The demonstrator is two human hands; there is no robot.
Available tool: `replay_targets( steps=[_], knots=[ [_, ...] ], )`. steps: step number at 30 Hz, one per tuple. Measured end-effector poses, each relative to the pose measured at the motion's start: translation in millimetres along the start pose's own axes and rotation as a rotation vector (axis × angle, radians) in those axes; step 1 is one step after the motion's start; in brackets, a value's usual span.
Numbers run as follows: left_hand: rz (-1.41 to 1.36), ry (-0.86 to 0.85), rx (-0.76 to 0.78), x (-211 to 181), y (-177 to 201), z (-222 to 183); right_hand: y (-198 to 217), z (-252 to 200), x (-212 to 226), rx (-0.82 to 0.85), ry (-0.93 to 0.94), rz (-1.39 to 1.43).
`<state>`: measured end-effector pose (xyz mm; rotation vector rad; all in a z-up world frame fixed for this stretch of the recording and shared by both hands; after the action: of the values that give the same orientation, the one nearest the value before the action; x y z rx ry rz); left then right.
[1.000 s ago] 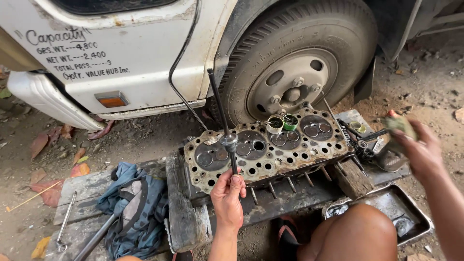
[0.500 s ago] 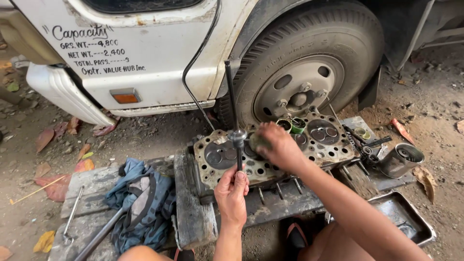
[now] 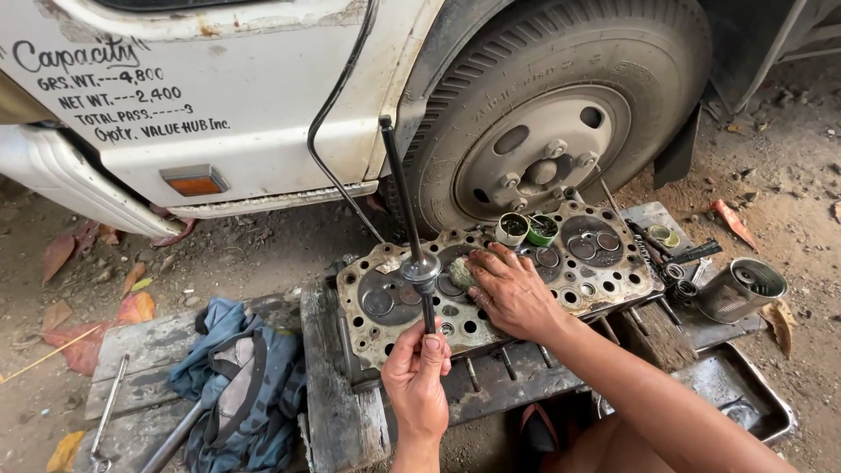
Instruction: Cleaning and inspecting an engine cylinder head using a sponge and a valve tool
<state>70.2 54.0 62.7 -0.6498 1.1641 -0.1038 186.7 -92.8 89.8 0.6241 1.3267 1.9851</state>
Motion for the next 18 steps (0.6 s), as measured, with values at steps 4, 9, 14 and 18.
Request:
replay_targets(
  steps=[4,9,14,18],
  knots=[
    [-0.02,0.002,-0.008,0.3,0.5,-1.1,5.7,0.4,4.0,0.008,0.008,-0.027],
    [-0.007,-0.034,0.0,-6.9,-1.4,-1.1,-19.3,3.3,-18.1,0.287,0.006,-0.129],
    [-0.018,-0.047,-0.014,-16.7,3.2,-2.8,-12.4,-6.8,-19.8,0.286,0.122,-0.212],
    [-0.063,-0.058,0.002,-21.0,0.6,-4.6,13.2,-2.6,-1.7,0.055,0.15,-0.139]
  ],
)
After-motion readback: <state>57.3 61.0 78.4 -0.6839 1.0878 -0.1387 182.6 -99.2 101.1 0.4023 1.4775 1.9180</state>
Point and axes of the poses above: each hand's wrist, its own z-axis towards the middle knuckle, its own y-axis out of the back of the hand, x = y × z, the point moved 9 cm from there along z, towards the middle knuckle, and after that the axes turned 1 degree about -x, right-handed, at the moved point
